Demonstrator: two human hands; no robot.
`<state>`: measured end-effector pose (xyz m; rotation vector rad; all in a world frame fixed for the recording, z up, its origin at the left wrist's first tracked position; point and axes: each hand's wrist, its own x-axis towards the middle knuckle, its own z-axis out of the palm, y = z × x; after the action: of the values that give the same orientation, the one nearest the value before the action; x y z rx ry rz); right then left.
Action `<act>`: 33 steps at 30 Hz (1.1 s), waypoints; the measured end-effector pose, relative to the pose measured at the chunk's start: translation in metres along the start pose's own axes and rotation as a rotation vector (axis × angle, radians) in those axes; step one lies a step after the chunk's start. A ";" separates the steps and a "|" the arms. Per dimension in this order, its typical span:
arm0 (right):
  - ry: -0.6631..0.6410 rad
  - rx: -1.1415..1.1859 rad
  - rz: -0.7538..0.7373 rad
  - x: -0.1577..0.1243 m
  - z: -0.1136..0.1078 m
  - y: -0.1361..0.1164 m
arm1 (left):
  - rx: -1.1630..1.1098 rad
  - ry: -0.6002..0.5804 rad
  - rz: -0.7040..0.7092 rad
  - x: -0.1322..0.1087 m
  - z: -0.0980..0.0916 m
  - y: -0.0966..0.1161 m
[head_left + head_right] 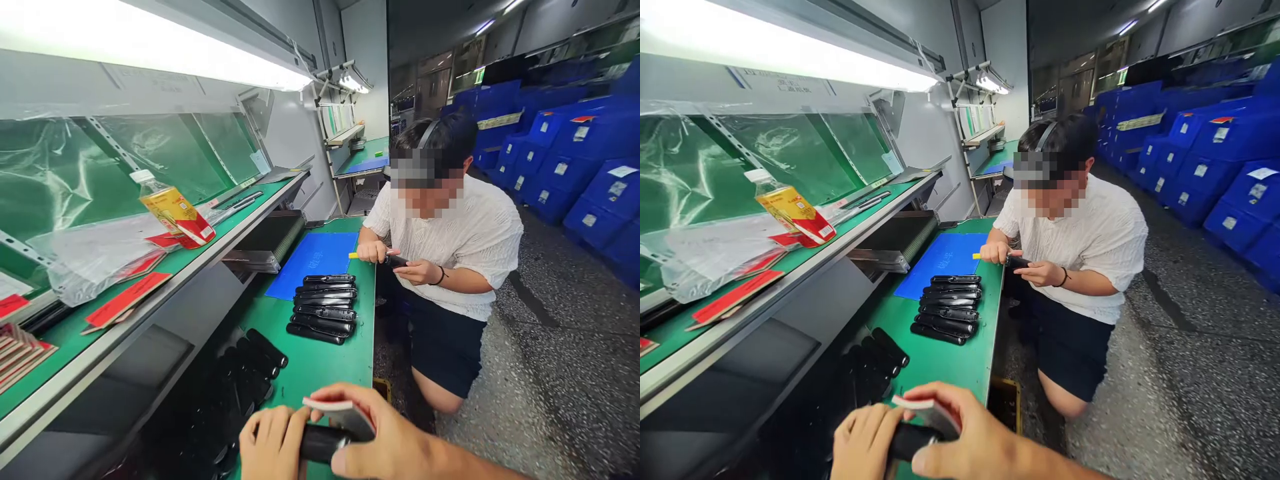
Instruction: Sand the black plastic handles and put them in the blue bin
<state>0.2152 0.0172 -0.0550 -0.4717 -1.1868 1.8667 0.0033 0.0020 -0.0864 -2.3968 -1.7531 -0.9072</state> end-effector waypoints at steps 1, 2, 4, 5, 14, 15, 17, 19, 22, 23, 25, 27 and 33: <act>0.024 0.002 -0.016 -0.002 0.004 0.004 | 0.067 0.103 0.020 0.004 0.001 -0.001; 0.055 0.004 -0.046 -0.004 0.008 0.008 | 0.100 0.212 -0.010 0.009 0.002 0.002; 0.131 -0.029 -0.151 -0.004 0.014 0.016 | 0.010 0.405 -0.198 0.021 0.002 0.014; 0.180 -0.064 -0.230 -0.003 0.017 0.020 | -0.141 0.454 -0.339 0.027 0.002 0.023; 0.160 -0.698 -0.592 -0.010 0.011 0.018 | -1.771 0.405 -1.051 0.061 -0.012 0.079; 0.187 -0.787 -0.619 -0.013 0.006 0.012 | -1.760 0.391 -1.051 0.061 -0.016 0.078; 0.303 -0.889 -0.615 -0.020 -0.003 0.000 | -1.738 0.286 -1.066 0.060 -0.021 0.075; 0.342 -0.926 -0.588 -0.023 -0.010 -0.004 | -1.745 0.170 -1.090 0.059 -0.026 0.075; 0.108 -1.020 -0.624 -0.020 -0.017 0.002 | -1.779 0.036 -1.170 0.057 -0.026 0.078; 0.015 -1.040 -0.634 -0.017 -0.019 0.005 | -1.782 -0.007 -1.204 0.057 -0.024 0.079; -0.079 -1.095 -0.602 -0.008 -0.023 0.010 | -1.749 -0.089 -1.293 0.055 -0.020 0.082; -0.070 -1.179 -0.594 0.000 -0.027 0.012 | -1.726 -0.146 -1.364 0.053 -0.015 0.082; -0.273 -1.328 -0.796 0.001 -0.021 0.014 | -1.711 -0.151 -1.280 0.049 -0.006 0.078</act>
<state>0.2223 0.0266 -0.0771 -0.3199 -2.2840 0.2902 0.0791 0.0137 -0.0347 -0.7174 -3.2312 -3.4075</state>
